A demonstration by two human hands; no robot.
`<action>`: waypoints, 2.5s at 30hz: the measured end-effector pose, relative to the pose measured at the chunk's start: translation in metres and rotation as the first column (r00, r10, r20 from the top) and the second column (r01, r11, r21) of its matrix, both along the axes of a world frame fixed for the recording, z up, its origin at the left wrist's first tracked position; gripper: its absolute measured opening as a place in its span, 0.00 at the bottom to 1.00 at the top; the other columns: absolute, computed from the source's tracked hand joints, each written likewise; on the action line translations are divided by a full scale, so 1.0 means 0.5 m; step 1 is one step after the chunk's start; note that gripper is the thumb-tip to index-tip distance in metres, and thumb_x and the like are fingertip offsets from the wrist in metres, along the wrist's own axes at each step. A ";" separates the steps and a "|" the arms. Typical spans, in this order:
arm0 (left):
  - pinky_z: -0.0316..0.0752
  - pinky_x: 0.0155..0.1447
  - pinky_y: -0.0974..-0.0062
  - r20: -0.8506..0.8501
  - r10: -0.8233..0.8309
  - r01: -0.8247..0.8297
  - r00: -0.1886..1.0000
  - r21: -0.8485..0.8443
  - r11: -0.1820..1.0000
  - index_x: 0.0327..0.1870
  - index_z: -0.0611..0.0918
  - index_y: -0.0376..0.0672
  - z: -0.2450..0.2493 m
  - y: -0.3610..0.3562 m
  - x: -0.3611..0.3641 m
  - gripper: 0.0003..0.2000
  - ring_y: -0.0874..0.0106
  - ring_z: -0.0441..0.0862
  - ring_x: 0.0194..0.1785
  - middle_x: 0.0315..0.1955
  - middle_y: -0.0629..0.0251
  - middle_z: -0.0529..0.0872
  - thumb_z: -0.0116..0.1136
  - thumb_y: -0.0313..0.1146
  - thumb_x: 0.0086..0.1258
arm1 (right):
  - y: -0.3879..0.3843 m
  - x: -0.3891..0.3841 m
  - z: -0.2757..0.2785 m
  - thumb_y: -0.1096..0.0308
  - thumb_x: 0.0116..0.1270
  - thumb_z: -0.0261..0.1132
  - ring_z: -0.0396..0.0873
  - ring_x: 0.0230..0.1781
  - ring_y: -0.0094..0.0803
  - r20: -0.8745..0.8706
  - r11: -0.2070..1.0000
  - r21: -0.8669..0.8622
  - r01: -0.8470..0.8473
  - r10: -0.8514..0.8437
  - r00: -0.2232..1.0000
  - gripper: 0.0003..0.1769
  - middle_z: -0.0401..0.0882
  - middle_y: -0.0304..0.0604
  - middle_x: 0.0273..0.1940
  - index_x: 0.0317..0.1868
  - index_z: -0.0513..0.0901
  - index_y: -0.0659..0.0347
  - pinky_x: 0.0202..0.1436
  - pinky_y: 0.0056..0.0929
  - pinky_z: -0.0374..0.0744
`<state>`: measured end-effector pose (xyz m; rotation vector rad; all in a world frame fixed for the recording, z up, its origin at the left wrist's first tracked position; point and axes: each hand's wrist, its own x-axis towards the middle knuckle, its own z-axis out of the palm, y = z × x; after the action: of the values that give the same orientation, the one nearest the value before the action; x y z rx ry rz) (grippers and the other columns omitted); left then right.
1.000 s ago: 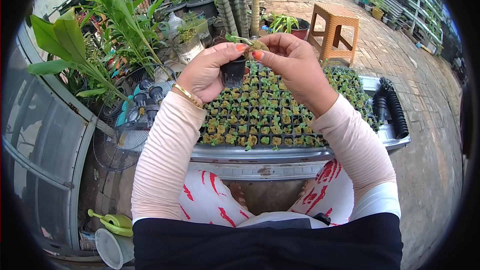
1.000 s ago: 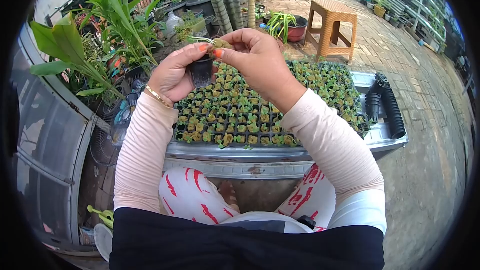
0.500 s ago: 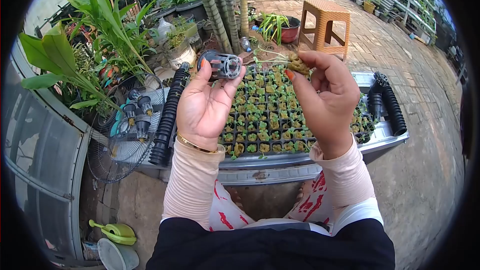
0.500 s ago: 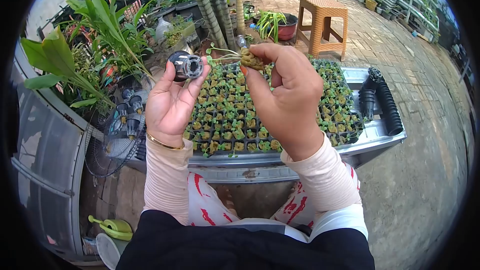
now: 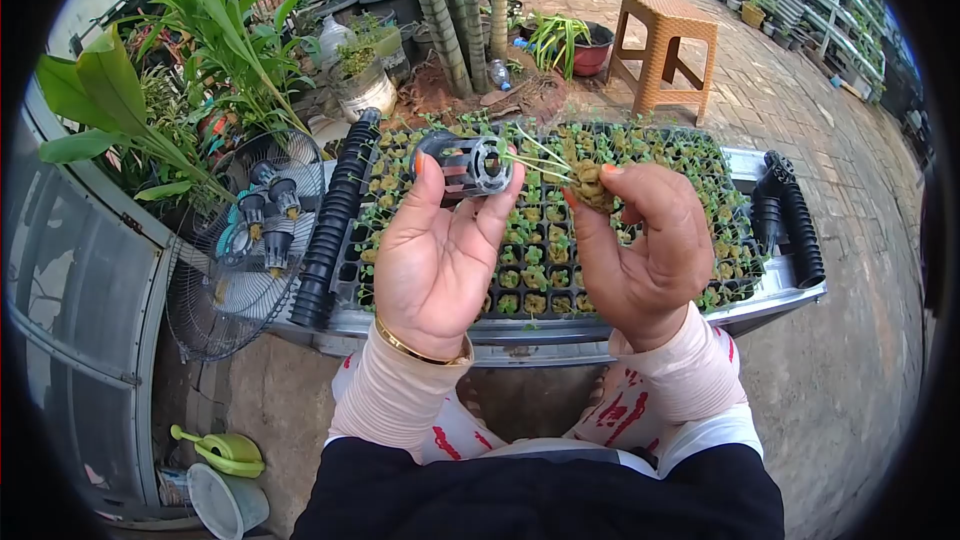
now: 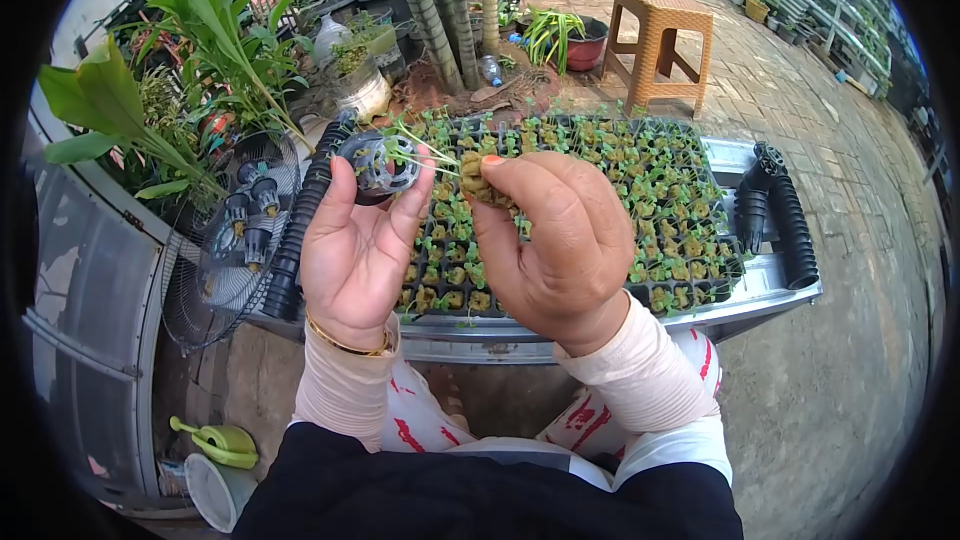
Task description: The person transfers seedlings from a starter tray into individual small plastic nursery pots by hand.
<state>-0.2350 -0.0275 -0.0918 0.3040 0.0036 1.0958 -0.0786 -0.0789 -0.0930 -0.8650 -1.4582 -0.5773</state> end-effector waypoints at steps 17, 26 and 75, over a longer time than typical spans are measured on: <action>0.67 0.66 0.56 0.081 -0.063 0.068 0.995 -0.062 0.996 0.49 0.71 0.31 -0.003 0.002 -0.010 0.15 0.54 0.69 0.60 0.50 0.48 0.75 0.50 0.34 0.70 | 0.015 -0.002 -0.016 0.83 0.43 0.67 0.76 0.25 0.36 0.075 0.997 0.040 -0.064 0.061 0.995 0.17 0.77 0.44 0.29 0.37 0.78 0.64 0.25 0.28 0.73; 0.61 0.69 0.52 0.102 -0.007 -0.002 0.995 0.081 0.997 0.57 0.66 0.29 -0.019 0.008 -0.016 0.19 0.50 0.60 0.65 0.57 0.44 0.67 0.49 0.33 0.70 | 0.011 0.009 -0.002 0.83 0.42 0.65 0.76 0.24 0.37 0.129 0.997 -0.017 -0.073 0.075 0.989 0.20 0.76 0.44 0.28 0.40 0.80 0.64 0.25 0.29 0.73; 0.63 0.68 0.52 -0.021 0.091 -0.087 0.996 0.146 0.985 0.52 0.69 0.30 -0.015 0.006 0.002 0.15 0.52 0.67 0.61 0.52 0.46 0.73 0.50 0.31 0.70 | 0.012 0.024 0.034 0.63 0.64 0.62 0.67 0.17 0.14 -0.989 0.141 -0.130 -0.982 0.053 0.138 0.13 0.78 0.38 0.31 0.42 0.79 0.65 0.17 0.12 0.63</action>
<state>-0.2338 -0.0243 -0.0994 0.4528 -0.0384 1.1832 -0.0666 -0.0728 -0.0760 -0.8305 -0.8261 1.4367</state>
